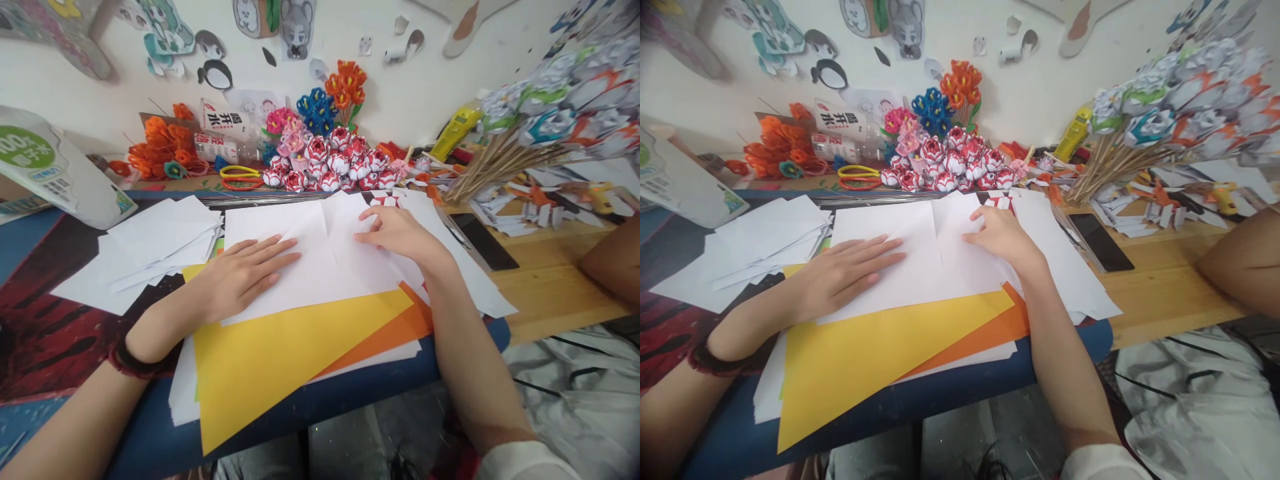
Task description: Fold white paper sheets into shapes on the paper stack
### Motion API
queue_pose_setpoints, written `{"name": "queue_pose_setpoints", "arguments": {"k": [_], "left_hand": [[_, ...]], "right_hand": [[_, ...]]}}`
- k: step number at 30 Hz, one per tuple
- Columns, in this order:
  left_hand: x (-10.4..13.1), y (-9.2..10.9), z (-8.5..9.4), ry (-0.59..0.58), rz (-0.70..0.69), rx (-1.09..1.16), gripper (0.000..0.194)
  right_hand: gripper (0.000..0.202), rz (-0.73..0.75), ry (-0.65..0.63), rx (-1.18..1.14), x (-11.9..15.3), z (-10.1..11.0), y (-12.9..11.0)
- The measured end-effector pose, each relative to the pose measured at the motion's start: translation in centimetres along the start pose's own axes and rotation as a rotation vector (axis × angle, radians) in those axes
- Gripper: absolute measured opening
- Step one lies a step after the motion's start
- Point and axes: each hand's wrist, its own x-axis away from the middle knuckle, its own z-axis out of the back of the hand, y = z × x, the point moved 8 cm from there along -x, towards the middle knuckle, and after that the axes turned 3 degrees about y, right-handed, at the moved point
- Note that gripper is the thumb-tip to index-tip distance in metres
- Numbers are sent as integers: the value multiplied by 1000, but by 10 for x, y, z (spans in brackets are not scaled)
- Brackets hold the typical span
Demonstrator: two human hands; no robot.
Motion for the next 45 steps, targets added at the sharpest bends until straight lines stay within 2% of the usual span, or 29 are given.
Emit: {"name": "queue_pose_setpoints", "arguments": {"k": [4, 8, 11, 13, 15, 17, 19, 22, 25, 28, 45], "left_hand": [[0, 1, -1, -6, -9, -9, 52], [0, 2, -2, -22, -26, -33, 52], [0, 4, -1, -20, -37, -43, 52], [0, 5, 0, -11, -35, -38, 52], [0, 6, 1, -1, -36, -25, 51], [0, 7, 2, 9, -41, -11, 51], [0, 8, 3, 13, -45, -3, 50], [0, 8, 3, 11, -48, -5, 50], [0, 8, 2, 4, -52, -18, 50], [0, 9, 3, 8, -52, -8, 50], [-1, 10, 3, -18, -61, -19, 50]], "right_hand": [[56, 70, 7, 87, -2, -9, -3], [49, 111, 23, 109, -2, -12, -8], [36, 137, -5, 35, 0, -14, -16], [23, 148, -111, -65, 4, -22, -22], [20, 164, -250, -153, 10, -31, -31], [25, 192, -337, -187, 16, -36, -39], [34, 225, -372, -177, 20, -36, -46], [44, 242, -491, -120, 26, -43, -48], [43, 215, -675, -100, 34, -55, -44], [39, 203, -766, -136, 37, -60, -42], [34, 213, -732, -46, 39, -62, -43]]}}
